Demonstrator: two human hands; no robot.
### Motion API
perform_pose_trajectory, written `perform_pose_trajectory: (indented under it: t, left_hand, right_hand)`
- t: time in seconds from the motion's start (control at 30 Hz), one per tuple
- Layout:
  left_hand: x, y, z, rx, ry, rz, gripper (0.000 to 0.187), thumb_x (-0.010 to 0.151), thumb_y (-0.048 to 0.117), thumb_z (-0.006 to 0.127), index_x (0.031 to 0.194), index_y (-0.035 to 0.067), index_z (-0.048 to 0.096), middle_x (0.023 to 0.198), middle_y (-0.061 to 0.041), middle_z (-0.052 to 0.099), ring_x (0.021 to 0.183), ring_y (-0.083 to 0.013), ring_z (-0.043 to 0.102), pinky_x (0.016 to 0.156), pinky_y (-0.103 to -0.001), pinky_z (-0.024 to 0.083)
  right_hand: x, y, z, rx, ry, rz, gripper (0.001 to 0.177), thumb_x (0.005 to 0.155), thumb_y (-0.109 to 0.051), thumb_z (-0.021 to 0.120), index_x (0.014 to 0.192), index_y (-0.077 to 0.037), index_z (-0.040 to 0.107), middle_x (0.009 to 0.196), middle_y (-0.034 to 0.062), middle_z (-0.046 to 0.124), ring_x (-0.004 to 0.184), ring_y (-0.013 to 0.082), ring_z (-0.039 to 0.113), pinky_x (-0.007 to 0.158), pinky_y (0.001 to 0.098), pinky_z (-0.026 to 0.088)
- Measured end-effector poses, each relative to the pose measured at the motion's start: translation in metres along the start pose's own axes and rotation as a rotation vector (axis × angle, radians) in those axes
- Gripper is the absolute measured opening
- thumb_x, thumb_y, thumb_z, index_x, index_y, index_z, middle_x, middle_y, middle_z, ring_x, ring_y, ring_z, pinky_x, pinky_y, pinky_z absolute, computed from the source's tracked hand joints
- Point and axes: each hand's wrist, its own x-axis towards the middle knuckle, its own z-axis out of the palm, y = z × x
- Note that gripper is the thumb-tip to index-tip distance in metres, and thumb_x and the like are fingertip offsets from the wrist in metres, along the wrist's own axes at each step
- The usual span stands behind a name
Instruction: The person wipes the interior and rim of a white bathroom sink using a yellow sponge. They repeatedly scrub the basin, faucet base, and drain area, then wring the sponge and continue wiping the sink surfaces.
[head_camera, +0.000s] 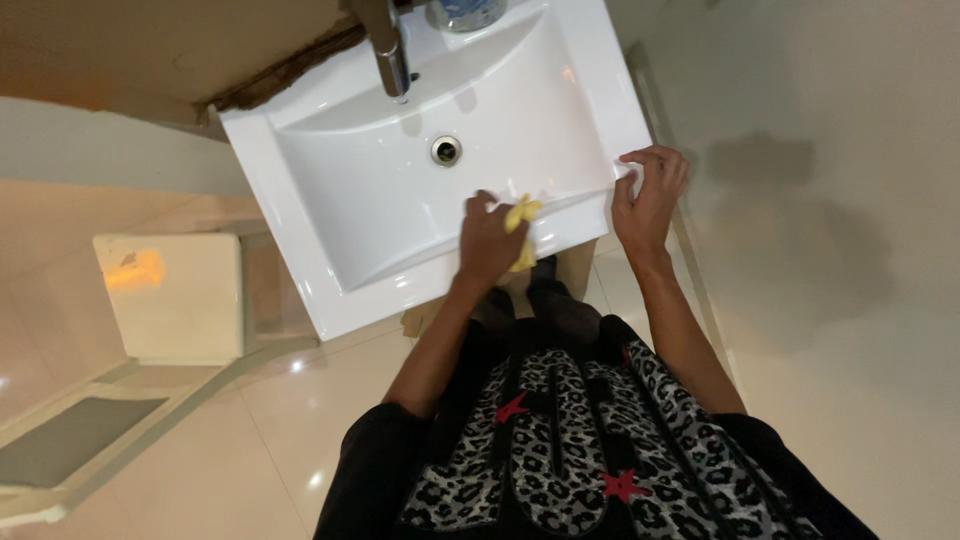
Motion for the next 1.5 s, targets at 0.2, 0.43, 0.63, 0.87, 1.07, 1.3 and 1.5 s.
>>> perform_pose_trajectory:
  t: [0.2, 0.43, 0.63, 0.87, 1.07, 1.3, 1.5]
  left_hand:
    - [-0.011, -0.097, -0.029, 0.194, -0.179, -0.316, 0.051, 0.095, 0.047, 0.057, 0.109, 0.001, 0.073, 0.120, -0.025, 0.051, 0.119, -0.0386, 0.047, 0.097, -0.052, 0.049]
    - [0.004, -0.227, 0.020, 0.099, -0.229, -0.389, 0.053, 0.089, 0.040, 0.064, 0.117, -0.005, 0.066, 0.127, -0.029, 0.056, 0.122, -0.0445, 0.047, 0.108, -0.051, 0.041]
    - [0.044, -0.231, 0.060, 0.404, -0.628, -0.021, 0.031, 0.095, 0.029, 0.052, 0.107, 0.013, 0.075, 0.135, -0.025, 0.056, 0.129, -0.0445, 0.046, 0.113, -0.054, 0.036]
    - [0.095, -0.184, 0.108, 0.251, -0.660, 0.146, 0.046, 0.101, 0.040, 0.045, 0.113, 0.004, 0.070, 0.133, -0.030, 0.057, 0.126, -0.0492, 0.047, 0.112, -0.056, 0.037]
    - [0.125, -0.105, 0.128, -0.251, -0.616, 0.026, 0.059, 0.098, 0.047, 0.046, 0.129, -0.001, 0.059, 0.141, -0.028, 0.047, 0.135, -0.0441, 0.039, 0.112, -0.051, 0.034]
    - [0.125, 0.011, 0.098, -0.513, -0.562, 0.099, 0.054, 0.099, 0.041, 0.053, 0.133, -0.001, 0.053, 0.128, -0.020, 0.050, 0.128, -0.0349, 0.046, 0.110, -0.045, 0.038]
    - [0.089, 0.000, 0.088, -0.477, -0.351, 0.123, 0.038, 0.096, 0.029, 0.061, 0.123, 0.002, 0.059, 0.120, -0.017, 0.055, 0.119, -0.0342, 0.052, 0.106, -0.047, 0.044]
  right_hand:
    - [0.000, 0.002, 0.013, -0.073, -0.039, -0.088, 0.023, 0.094, 0.005, 0.059, 0.111, -0.009, 0.067, 0.122, 0.0093, 0.052, 0.126, 0.0304, 0.046, 0.112, 0.0533, 0.029]
    - [0.000, 0.002, 0.019, -0.110, -0.001, -0.110, 0.022, 0.092, 0.006, 0.059, 0.104, -0.010, 0.069, 0.120, 0.0073, 0.052, 0.124, 0.0285, 0.046, 0.111, 0.0488, 0.031]
    - [0.000, 0.004, 0.022, -0.110, 0.024, -0.110, 0.021, 0.091, 0.006, 0.060, 0.102, -0.009, 0.069, 0.119, 0.0067, 0.053, 0.122, 0.0286, 0.046, 0.109, 0.0476, 0.033]
    - [0.001, 0.008, 0.027, -0.095, 0.057, -0.083, 0.022, 0.090, 0.008, 0.058, 0.098, -0.010, 0.068, 0.115, 0.0065, 0.053, 0.115, 0.0279, 0.045, 0.104, 0.0460, 0.033]
    - [0.008, 0.006, 0.028, -0.095, 0.046, -0.106, 0.023, 0.088, 0.008, 0.058, 0.099, -0.010, 0.068, 0.114, 0.0066, 0.055, 0.114, 0.0275, 0.046, 0.103, 0.0452, 0.033]
    - [0.008, 0.008, 0.029, -0.045, 0.059, -0.081, 0.022, 0.088, 0.006, 0.056, 0.100, -0.009, 0.067, 0.113, 0.0091, 0.055, 0.114, 0.0290, 0.046, 0.103, 0.0465, 0.034]
    - [0.006, 0.013, 0.031, -0.070, 0.058, -0.078, 0.021, 0.088, 0.007, 0.056, 0.099, -0.008, 0.065, 0.112, 0.0100, 0.054, 0.113, 0.0298, 0.045, 0.103, 0.0468, 0.035]
